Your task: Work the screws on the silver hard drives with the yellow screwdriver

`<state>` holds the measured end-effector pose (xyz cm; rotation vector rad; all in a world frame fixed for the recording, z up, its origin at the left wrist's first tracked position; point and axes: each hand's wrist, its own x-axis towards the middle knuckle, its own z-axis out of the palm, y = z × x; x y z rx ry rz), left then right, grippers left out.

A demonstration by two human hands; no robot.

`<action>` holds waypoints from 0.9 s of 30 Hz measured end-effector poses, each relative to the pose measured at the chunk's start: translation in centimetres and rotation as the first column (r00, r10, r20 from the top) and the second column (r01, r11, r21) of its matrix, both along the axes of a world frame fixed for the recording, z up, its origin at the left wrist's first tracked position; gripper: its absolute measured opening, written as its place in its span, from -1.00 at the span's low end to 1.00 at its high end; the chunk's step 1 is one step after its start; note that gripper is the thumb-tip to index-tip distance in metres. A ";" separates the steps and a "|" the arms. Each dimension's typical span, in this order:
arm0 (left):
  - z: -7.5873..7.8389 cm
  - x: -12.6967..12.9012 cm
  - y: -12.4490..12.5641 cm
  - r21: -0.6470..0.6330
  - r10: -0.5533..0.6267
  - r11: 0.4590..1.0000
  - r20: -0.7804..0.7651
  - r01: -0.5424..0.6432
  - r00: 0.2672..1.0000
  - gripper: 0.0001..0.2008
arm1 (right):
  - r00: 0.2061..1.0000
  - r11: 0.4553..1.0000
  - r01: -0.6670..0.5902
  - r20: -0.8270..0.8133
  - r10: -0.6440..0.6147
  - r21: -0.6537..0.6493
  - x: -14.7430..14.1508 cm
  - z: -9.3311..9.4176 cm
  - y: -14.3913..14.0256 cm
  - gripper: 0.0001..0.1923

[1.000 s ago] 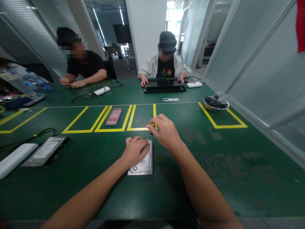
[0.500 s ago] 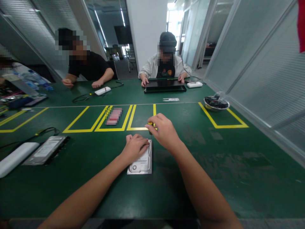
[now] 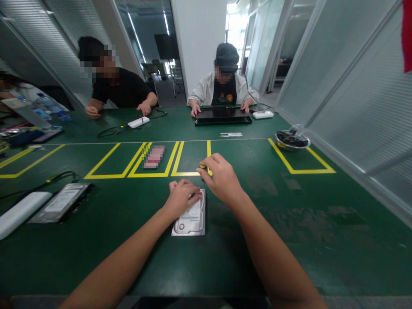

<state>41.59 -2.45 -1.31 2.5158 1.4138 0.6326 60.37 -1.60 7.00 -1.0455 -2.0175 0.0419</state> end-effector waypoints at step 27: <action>-0.2 -0.2 -0.3 0.019 -0.003 1.000 0.004 0.003 1.000 -0.80 | 0.997 0.998 -0.058 -0.046 0.058 0.002 0.2 -0.1 0.3 -0.76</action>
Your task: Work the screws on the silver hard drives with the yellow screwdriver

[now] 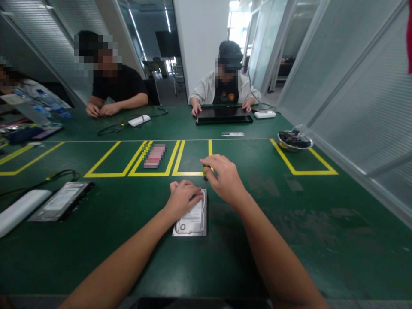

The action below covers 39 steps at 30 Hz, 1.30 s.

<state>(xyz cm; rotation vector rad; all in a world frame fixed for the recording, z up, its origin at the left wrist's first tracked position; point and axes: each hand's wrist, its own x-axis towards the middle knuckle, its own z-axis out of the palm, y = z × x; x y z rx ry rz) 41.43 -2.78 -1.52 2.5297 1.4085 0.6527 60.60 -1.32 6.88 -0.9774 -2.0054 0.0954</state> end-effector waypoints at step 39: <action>0.1 0.0 -0.1 -0.025 0.006 1.000 -0.023 -0.007 1.000 -0.81 | 0.990 0.999 0.038 0.135 -0.034 -0.031 0.0 0.4 -0.2 -0.80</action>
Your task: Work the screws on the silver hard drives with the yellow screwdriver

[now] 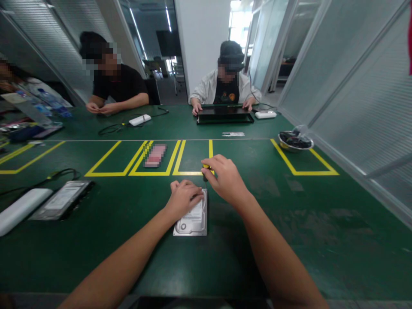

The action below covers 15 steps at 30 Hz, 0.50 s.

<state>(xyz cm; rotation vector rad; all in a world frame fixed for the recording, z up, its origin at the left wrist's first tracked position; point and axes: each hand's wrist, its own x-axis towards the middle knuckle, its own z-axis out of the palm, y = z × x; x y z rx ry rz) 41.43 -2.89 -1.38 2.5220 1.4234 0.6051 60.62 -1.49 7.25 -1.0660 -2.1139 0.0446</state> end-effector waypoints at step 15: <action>1.2 1.7 2.6 -0.309 0.122 0.947 0.092 -0.089 0.988 -0.68 | 0.999 0.998 -0.039 -0.009 0.039 -0.056 0.3 0.3 -0.4 -0.83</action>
